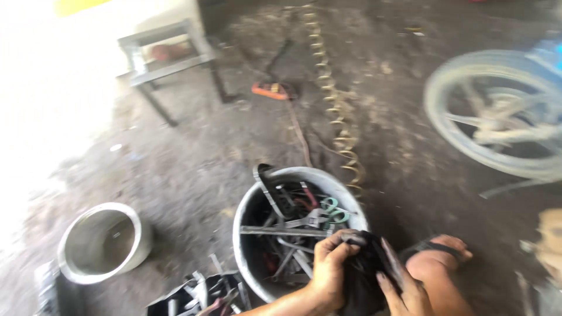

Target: The person sits on the ground beside a motorcycle, wipes the chain with a cloth, then uses a chain breaker tool on a metal bracket to press a chain link pin, and finally lifts the chain and fits it onto the motorcycle's rear sprocket.

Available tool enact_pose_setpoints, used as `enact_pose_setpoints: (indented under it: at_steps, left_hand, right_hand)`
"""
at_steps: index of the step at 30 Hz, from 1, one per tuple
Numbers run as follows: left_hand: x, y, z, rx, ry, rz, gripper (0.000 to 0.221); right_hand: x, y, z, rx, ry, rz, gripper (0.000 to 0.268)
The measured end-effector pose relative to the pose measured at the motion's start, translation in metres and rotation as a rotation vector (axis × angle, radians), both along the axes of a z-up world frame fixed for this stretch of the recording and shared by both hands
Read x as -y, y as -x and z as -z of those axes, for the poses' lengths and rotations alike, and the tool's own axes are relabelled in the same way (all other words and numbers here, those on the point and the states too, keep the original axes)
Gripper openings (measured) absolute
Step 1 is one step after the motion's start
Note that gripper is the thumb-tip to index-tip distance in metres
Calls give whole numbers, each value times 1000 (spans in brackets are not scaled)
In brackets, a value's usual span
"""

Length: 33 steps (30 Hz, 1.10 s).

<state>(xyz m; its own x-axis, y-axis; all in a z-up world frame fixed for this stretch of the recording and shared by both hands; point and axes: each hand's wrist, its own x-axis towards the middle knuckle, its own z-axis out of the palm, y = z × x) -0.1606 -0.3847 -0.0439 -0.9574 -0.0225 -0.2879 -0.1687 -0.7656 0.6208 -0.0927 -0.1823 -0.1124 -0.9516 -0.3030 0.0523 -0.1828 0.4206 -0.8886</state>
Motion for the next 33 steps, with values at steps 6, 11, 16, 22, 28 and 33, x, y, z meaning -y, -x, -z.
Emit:
enact_pose_setpoints:
  at_steps: [6,11,16,22,28,33]
  left_hand:
    - [9,9,43,100,-198,-230,22]
    - [37,16,24,-14,-195,-353,21]
    - [55,27,-23,68,-868,38,47]
    - [111,67,109,-5,-458,-504,39]
    - [200,89,267,83,-401,-757,37]
    - [190,89,119,220,-420,-492,47]
  right_hand:
    - [-62,90,46,-303,-388,-108,50]
    - [-37,116,5,29,-620,430,25]
    - [-35,65,30,22,-523,324,34]
    - [126,44,-8,-13,-393,250,45]
    - [137,12,1,-81,-304,310,36]
    - [139,15,-32,-322,-106,208,46]
